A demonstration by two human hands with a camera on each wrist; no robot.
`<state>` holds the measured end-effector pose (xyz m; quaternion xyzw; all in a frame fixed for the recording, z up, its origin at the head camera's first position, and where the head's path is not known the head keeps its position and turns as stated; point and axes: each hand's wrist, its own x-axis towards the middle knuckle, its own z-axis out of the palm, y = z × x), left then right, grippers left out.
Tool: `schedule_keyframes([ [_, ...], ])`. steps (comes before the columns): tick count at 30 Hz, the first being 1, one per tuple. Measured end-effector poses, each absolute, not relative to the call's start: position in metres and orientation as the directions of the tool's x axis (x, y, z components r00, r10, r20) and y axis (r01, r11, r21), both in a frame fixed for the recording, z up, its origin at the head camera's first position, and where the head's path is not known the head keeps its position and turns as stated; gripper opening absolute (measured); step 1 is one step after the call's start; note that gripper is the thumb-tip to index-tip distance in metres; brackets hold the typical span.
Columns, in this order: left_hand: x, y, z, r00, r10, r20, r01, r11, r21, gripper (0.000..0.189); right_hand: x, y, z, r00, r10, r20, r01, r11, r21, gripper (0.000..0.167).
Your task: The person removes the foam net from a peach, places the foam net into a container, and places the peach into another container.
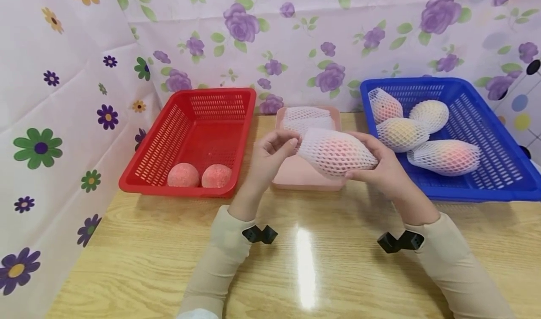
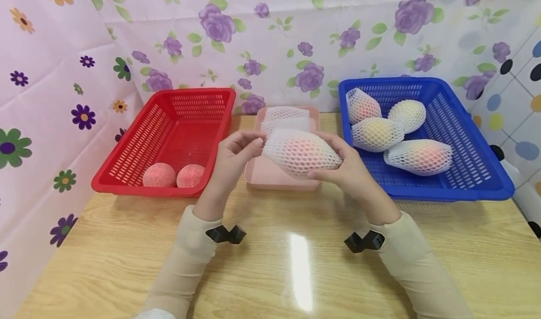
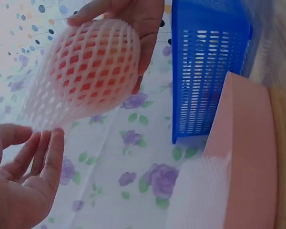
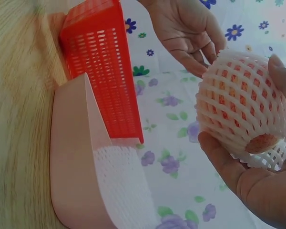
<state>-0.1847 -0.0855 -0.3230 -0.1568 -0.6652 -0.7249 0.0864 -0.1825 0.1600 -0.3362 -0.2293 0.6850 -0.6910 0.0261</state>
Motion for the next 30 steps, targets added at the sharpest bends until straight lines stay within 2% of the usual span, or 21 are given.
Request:
schedule_keyframes([
  [4,-0.184,-0.091,-0.324,-0.895,0.167,0.414,0.42,-0.002,0.908,0.019,-0.181,0.16,-0.337,-0.886,-0.382,0.26,-0.254,-0.069,-0.965,0.074],
  [8,-0.183,-0.092,-0.326,-0.857,0.227,0.463,0.476,0.002,0.88,0.022,-0.181,0.16,-0.338,-0.883,-0.391,0.259,-0.246,-0.084,-0.966,0.072],
  [13,-0.182,-0.094,-0.326,-0.769,0.295,0.567,0.596,0.007,0.803,0.026,-0.183,0.161,-0.34,-0.885,-0.385,0.262,-0.241,-0.103,-0.965,0.069],
  [23,-0.18,-0.096,-0.324,-0.649,0.429,0.629,0.695,-0.003,0.719,0.045,-0.185,0.159,-0.346,-0.842,-0.439,0.314,-0.17,-0.337,-0.926,0.059],
  [26,-0.18,-0.096,-0.323,-0.651,0.46,0.604,0.695,0.043,0.718,0.052,-0.185,0.159,-0.347,-0.836,-0.461,0.297,-0.097,-0.409,-0.907,0.053],
  [30,-0.179,-0.095,-0.32,-0.703,0.485,0.52,0.64,0.112,0.76,0.061,-0.184,0.159,-0.349,-0.822,-0.496,0.279,-0.001,-0.489,-0.872,0.046],
])
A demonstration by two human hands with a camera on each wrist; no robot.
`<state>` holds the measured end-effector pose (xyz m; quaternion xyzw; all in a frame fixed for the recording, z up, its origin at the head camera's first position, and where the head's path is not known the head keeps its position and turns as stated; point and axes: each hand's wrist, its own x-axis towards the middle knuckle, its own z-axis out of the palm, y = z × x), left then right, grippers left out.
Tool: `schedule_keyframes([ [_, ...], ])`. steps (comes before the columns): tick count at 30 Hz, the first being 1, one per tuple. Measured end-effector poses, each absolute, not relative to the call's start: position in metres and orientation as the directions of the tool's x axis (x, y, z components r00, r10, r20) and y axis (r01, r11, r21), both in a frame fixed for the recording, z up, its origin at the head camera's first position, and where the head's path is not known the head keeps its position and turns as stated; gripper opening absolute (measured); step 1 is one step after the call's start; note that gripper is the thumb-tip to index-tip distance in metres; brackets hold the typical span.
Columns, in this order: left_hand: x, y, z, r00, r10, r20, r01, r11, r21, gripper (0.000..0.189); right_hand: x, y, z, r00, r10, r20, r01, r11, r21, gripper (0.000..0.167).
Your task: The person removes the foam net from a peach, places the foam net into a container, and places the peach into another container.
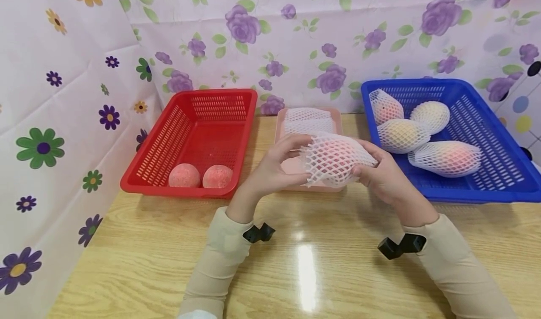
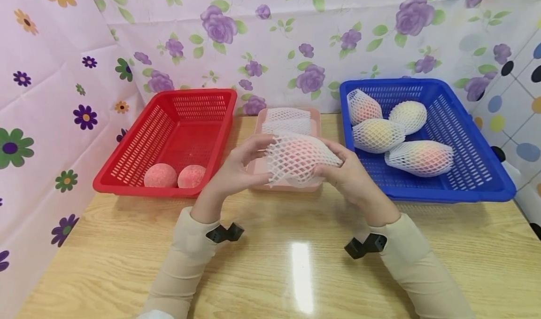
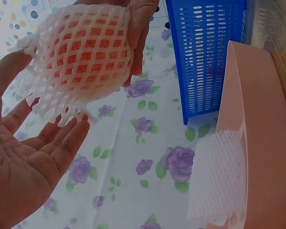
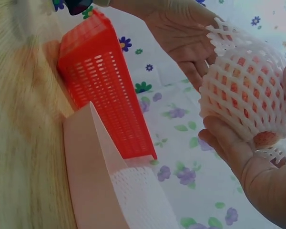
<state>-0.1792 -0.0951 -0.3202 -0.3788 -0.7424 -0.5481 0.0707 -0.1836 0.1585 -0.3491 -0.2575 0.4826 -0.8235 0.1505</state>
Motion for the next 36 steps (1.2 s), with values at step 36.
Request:
schedule_keyframes([
  [36,-0.175,-0.084,-0.321,-0.797,0.497,0.344,0.489,0.197,0.85,0.073,-0.178,0.145,-0.353,-0.97,-0.232,0.071,0.075,-0.563,-0.823,0.011],
])
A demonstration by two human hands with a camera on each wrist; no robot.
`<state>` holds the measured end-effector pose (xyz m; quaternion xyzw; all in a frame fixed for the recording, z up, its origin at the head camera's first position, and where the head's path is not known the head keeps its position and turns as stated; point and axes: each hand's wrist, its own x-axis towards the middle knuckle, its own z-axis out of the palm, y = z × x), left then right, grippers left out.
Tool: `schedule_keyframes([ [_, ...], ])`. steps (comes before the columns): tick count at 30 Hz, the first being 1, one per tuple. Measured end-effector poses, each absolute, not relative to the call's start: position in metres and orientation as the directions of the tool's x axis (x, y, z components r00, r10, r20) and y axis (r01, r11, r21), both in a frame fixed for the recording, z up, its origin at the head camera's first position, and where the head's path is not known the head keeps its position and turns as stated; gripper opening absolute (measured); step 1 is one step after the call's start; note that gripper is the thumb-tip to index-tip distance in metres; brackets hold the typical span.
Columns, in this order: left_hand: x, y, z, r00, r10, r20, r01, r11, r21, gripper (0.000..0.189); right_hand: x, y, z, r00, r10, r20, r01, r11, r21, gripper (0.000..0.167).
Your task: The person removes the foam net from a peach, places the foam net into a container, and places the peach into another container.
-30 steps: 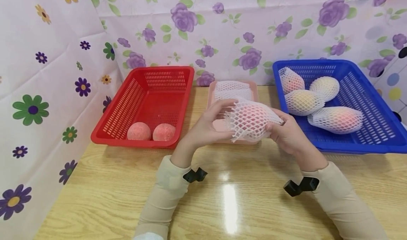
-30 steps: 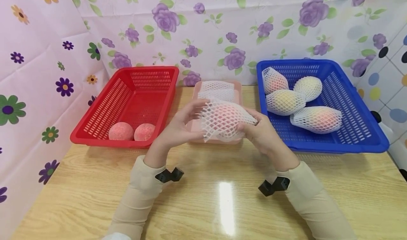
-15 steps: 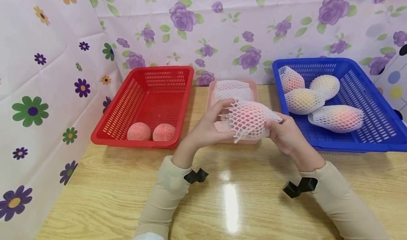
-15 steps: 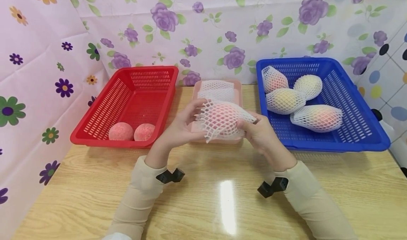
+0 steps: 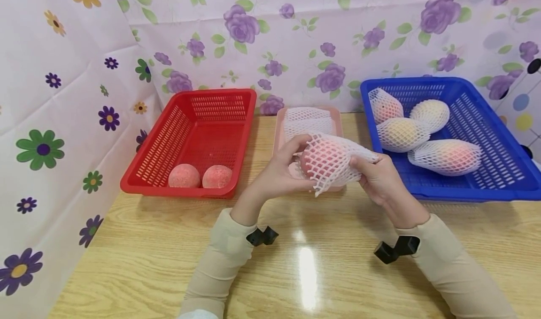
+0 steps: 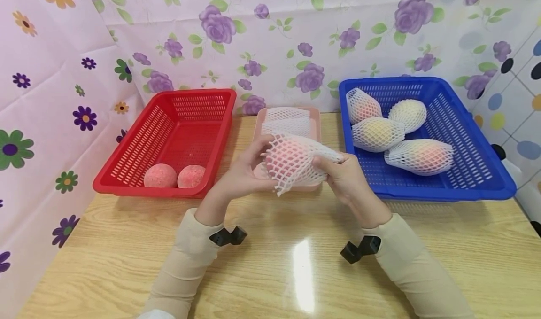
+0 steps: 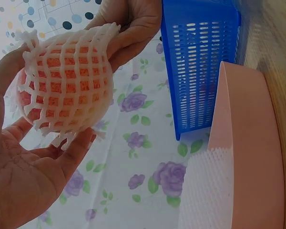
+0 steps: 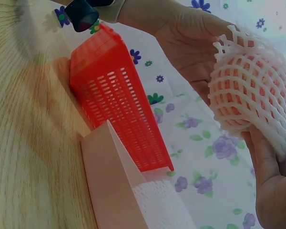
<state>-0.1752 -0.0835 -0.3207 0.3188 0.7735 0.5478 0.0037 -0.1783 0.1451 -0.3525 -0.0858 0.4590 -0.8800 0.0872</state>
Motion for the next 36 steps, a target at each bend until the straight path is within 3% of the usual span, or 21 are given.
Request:
schedule_keyframes([
  [6,-0.176,-0.081,-0.323,-0.788,0.507,0.348,0.503,0.205,0.84,0.073,-0.179,0.143,-0.351,-0.979,-0.202,0.014,0.103,-0.557,-0.824,0.016],
  [14,-0.173,-0.075,-0.325,-0.85,0.443,0.286,0.412,0.219,0.885,0.078,-0.179,0.139,-0.353,-0.986,-0.161,-0.044,0.136,-0.618,-0.774,0.021],
  [26,-0.174,-0.073,-0.322,-0.894,0.408,0.184,0.242,0.094,0.966,0.076,-0.178,0.135,-0.349,-0.985,-0.16,-0.059,0.144,-0.603,-0.784,0.015],
  [36,-0.175,-0.08,-0.319,-0.894,0.393,0.217,0.246,0.022,0.969,0.074,-0.178,0.14,-0.348,-0.981,-0.19,-0.038,0.137,-0.542,-0.829,0.018],
])
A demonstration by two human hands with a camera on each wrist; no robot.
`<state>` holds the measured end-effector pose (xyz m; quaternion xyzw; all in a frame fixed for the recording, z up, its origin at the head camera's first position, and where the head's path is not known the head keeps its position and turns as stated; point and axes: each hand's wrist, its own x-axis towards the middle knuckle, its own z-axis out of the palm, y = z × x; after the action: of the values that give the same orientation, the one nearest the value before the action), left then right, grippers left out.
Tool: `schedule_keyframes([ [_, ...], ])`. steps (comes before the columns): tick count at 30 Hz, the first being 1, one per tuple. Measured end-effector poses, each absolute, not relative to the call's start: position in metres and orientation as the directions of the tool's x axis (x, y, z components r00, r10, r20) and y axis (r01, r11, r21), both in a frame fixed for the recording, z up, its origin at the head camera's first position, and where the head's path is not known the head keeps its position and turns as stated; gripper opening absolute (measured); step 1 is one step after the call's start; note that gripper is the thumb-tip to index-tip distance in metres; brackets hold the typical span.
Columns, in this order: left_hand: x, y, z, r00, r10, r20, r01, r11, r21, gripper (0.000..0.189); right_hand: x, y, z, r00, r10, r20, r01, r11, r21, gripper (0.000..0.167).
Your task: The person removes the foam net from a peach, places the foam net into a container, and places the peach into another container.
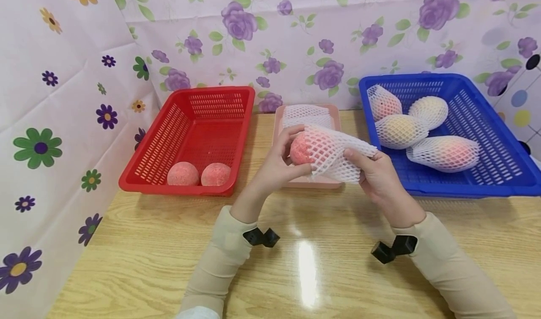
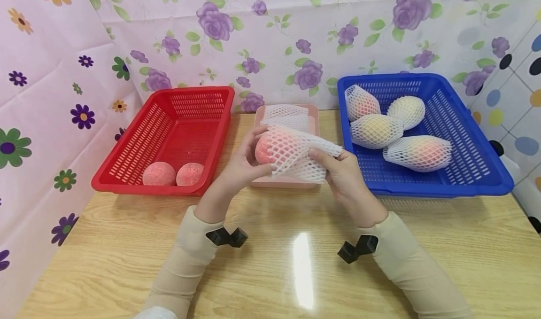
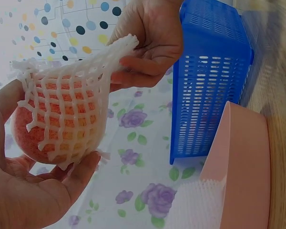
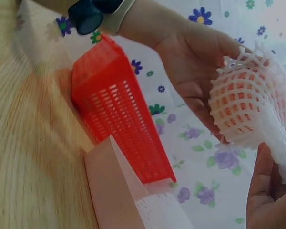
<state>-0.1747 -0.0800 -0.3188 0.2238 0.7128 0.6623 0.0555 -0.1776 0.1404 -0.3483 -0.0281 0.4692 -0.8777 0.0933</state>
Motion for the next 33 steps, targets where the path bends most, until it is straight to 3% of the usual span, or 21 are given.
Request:
schedule_keyframes([
  [7,-0.174,-0.085,-0.312,-0.908,0.346,0.238,0.239,-0.04,0.97,0.073,-0.178,0.142,-0.345,-0.977,-0.208,-0.044,0.152,-0.542,-0.826,0.017],
  [14,-0.171,-0.092,-0.305,-0.952,0.238,0.194,0.198,-0.009,0.98,0.072,-0.181,0.15,-0.343,-0.977,-0.204,-0.063,0.167,-0.55,-0.818,0.014],
  [33,-0.168,-0.111,-0.3,-0.938,0.13,0.323,0.32,-0.045,0.946,0.069,-0.177,0.167,-0.336,-0.972,-0.235,-0.024,0.16,-0.582,-0.797,0.014],
])
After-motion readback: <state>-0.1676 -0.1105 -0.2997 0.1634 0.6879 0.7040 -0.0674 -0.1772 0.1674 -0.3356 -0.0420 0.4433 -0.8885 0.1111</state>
